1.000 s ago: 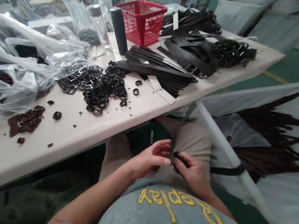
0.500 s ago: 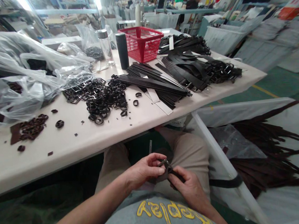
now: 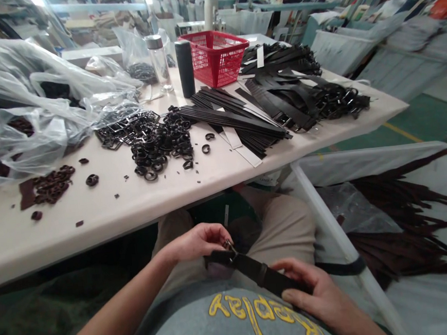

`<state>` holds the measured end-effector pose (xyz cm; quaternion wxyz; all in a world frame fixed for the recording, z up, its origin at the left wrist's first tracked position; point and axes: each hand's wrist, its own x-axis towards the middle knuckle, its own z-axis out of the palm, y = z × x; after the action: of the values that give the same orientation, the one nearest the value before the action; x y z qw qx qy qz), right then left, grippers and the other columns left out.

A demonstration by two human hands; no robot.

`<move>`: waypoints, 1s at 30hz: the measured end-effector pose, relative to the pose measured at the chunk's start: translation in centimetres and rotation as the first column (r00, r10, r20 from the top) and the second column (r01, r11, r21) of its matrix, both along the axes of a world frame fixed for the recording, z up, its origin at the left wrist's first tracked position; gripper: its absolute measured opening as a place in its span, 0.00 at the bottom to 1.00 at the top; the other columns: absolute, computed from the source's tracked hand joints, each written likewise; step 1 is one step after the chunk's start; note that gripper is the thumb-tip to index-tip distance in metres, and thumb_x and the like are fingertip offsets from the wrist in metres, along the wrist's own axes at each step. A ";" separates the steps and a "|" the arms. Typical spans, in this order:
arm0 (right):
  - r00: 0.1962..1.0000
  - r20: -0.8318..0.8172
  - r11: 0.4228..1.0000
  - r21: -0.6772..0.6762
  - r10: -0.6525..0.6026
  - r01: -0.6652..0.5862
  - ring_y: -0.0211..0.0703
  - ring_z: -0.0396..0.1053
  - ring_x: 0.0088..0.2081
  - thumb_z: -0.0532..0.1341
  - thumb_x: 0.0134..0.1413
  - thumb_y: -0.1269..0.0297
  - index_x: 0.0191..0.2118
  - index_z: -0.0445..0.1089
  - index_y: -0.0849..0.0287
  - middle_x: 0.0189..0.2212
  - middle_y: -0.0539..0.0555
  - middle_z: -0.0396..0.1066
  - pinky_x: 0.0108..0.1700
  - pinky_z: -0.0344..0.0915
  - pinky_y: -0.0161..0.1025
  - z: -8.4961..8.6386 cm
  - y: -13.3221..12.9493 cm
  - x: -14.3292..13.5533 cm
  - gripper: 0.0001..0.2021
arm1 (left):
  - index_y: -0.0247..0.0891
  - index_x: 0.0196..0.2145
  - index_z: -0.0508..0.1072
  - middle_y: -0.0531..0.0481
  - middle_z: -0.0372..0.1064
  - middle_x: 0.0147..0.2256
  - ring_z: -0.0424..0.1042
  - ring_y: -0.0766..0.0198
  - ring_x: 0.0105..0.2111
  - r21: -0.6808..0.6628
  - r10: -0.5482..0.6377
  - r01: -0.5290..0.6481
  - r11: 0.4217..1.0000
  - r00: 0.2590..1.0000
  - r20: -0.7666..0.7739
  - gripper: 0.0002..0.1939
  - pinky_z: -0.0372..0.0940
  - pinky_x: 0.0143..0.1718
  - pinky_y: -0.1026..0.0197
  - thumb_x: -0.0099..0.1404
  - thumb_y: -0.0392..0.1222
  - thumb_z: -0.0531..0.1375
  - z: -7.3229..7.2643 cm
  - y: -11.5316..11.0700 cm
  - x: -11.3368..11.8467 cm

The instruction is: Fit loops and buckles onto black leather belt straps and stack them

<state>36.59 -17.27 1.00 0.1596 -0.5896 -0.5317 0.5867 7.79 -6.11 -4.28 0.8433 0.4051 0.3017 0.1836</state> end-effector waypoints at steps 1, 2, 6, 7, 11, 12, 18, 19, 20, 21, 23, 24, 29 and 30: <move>0.997 0.077 0.998 0.056 0.024 -0.028 0.45 0.74 0.31 0.64 0.53 0.59 0.50 0.75 0.52 0.32 0.51 0.76 0.34 0.69 0.37 1.5 -0.2 0.2 0.17 | 0.35 0.35 0.78 0.50 0.75 0.31 0.72 0.68 0.30 0.023 -0.066 0.066 0.998 0.998 -0.003 0.19 0.65 0.33 0.67 0.50 0.48 0.75 0.0 -0.2 -0.3; 0.987 0.157 0.990 0.126 0.042 -0.063 0.46 0.75 0.33 0.66 0.52 0.59 0.49 0.76 0.50 0.34 0.51 0.78 0.35 0.71 0.38 3.0 -0.4 0.4 0.17 | 0.35 0.37 0.79 0.49 0.76 0.32 0.72 0.67 0.31 0.039 -0.124 0.125 0.991 0.992 -0.009 0.19 0.66 0.34 0.66 0.52 0.50 0.74 0.0 -0.5 -0.3; 0.911 0.388 0.878 0.377 0.140 -0.295 0.48 0.77 0.34 0.68 0.52 0.56 0.48 0.77 0.43 0.37 0.50 0.80 0.32 0.72 0.38 8.4 0.0 0.7 0.16 | 0.36 0.38 0.81 0.47 0.76 0.34 0.73 0.64 0.32 0.234 -0.324 0.332 0.914 0.943 -0.074 0.16 0.67 0.35 0.64 0.58 0.52 0.69 0.9 -1.7 0.9; 0.888 0.425 0.833 0.415 0.177 -0.365 0.47 0.77 0.32 0.68 0.53 0.56 0.48 0.78 0.42 0.36 0.49 0.80 0.29 0.70 0.38 9.3 0.5 0.8 0.15 | 0.37 0.38 0.81 0.47 0.76 0.34 0.73 0.63 0.33 0.322 -0.362 0.371 0.871 0.928 -0.090 0.15 0.67 0.36 0.63 0.60 0.51 0.67 1.2 -1.8 1.5; 0.811 0.560 0.668 0.539 0.172 -0.513 0.45 0.75 0.28 0.65 0.58 0.54 0.45 0.78 0.45 0.31 0.49 0.79 0.29 0.68 0.39 11.0 3.8 1.7 0.11 | 0.40 0.37 0.81 0.46 0.75 0.36 0.73 0.60 0.37 0.572 -0.390 0.365 0.735 0.917 -0.084 0.10 0.66 0.41 0.62 0.63 0.46 0.64 1.8 -1.9 4.3; 0.803 0.587 0.632 0.585 0.102 -0.508 0.45 0.76 0.30 0.63 0.59 0.53 0.45 0.78 0.47 0.33 0.50 0.79 0.32 0.69 0.40 11.0 4.8 2.0 0.11 | 0.39 0.37 0.81 0.46 0.74 0.35 0.73 0.60 0.37 0.586 -0.367 0.335 0.738 0.928 -0.068 0.10 0.66 0.40 0.62 0.63 0.46 0.63 1.8 -1.8 5.0; 0.887 0.340 0.538 0.833 -0.313 -0.129 0.42 0.73 0.34 0.64 0.62 0.60 0.37 0.75 0.54 0.33 0.52 0.76 0.39 0.68 0.40 7.8 5.5 3.2 0.05 | 0.34 0.30 0.77 0.51 0.67 0.27 0.65 0.66 0.29 0.314 -0.150 0.109 0.943 0.983 0.108 0.14 0.60 0.34 0.64 0.58 0.50 0.67 1.0 -2.1 8.6; 0.923 0.249 0.598 0.801 -0.292 -0.026 0.40 0.71 0.31 0.63 0.62 0.60 0.33 0.73 0.54 0.29 0.50 0.74 0.35 0.67 0.39 7.0 4.6 3.2 0.07 | 0.34 0.29 0.77 0.52 0.67 0.26 0.64 0.67 0.28 0.238 -0.103 0.072 0.969 0.987 0.123 0.15 0.59 0.33 0.64 0.56 0.51 0.68 1.0 -2.2 8.9; 0.953 0.178 0.684 0.728 -0.247 0.041 0.40 0.70 0.28 0.62 0.63 0.60 0.29 0.72 0.54 0.26 0.49 0.72 0.32 0.66 0.38 6.1 3.7 3.2 0.11 | 0.34 0.28 0.77 0.52 0.67 0.26 0.64 0.67 0.28 0.171 -0.055 0.033 0.985 0.990 0.130 0.17 0.59 0.33 0.64 0.54 0.52 0.70 1.1 -2.2 9.2; 0.973 0.133 0.775 0.628 -0.189 0.065 0.39 0.68 0.26 0.61 0.63 0.58 0.26 0.70 0.55 0.23 0.49 0.70 0.29 0.65 0.37 5.2 2.8 3.1 0.14 | 0.34 0.28 0.78 0.52 0.68 0.26 0.63 0.68 0.27 0.119 -0.010 -0.005 0.993 0.992 0.128 0.17 0.59 0.33 0.64 0.52 0.52 0.72 1.1 -2.3 9.5; 0.990 0.098 0.906 0.420 -0.100 0.049 0.40 0.67 0.26 0.61 0.62 0.55 0.25 0.70 0.56 0.22 0.49 0.69 0.28 0.64 0.36 3.2 1.3 2.4 0.16 | 0.34 0.27 0.78 0.52 0.68 0.25 0.63 0.68 0.27 0.061 0.043 -0.050 0.997 0.993 0.112 0.18 0.60 0.33 0.64 0.48 0.51 0.74 1.4 -2.3 9.9; 0.993 0.075 0.936 0.346 -0.091 0.060 0.41 0.69 0.28 0.63 0.61 0.53 0.28 0.72 0.57 0.24 0.50 0.71 0.30 0.66 0.36 2.2 0.7 1.9 0.15 | 0.34 0.27 0.78 0.52 0.69 0.25 0.63 0.68 0.27 0.052 0.049 -0.054 0.997 0.993 0.104 0.18 0.60 0.33 0.64 0.48 0.51 0.74 1.4 -2.3 10.0; 0.917 -0.274 0.913 0.209 -0.288 0.349 0.50 0.72 0.51 0.65 0.58 0.48 0.56 0.69 0.57 0.52 0.58 0.73 0.55 0.68 0.46 -2.8 -0.2 -0.8 0.26 | 0.34 0.25 0.78 0.53 0.68 0.24 0.63 0.68 0.26 0.071 0.080 -0.083 0.994 0.996 0.048 0.17 0.60 0.31 0.64 0.48 0.52 0.73 1.5 -2.5 10.9; 0.899 -0.314 0.902 0.206 -0.307 0.380 0.52 0.71 0.53 0.67 0.56 0.47 0.59 0.67 0.56 0.55 0.59 0.71 0.58 0.66 0.48 -3.6 -0.3 -1.1 0.30 | 0.34 0.25 0.78 0.53 0.68 0.24 0.63 0.68 0.26 0.079 0.099 -0.102 0.992 0.994 0.039 0.17 0.60 0.31 0.64 0.49 0.52 0.73 1.5 -2.5 11.1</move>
<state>35.46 -17.57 -2.58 0.4099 -0.5616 -0.4639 0.5489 18.90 -8.65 -2.80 0.8211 0.4198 0.2994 0.2449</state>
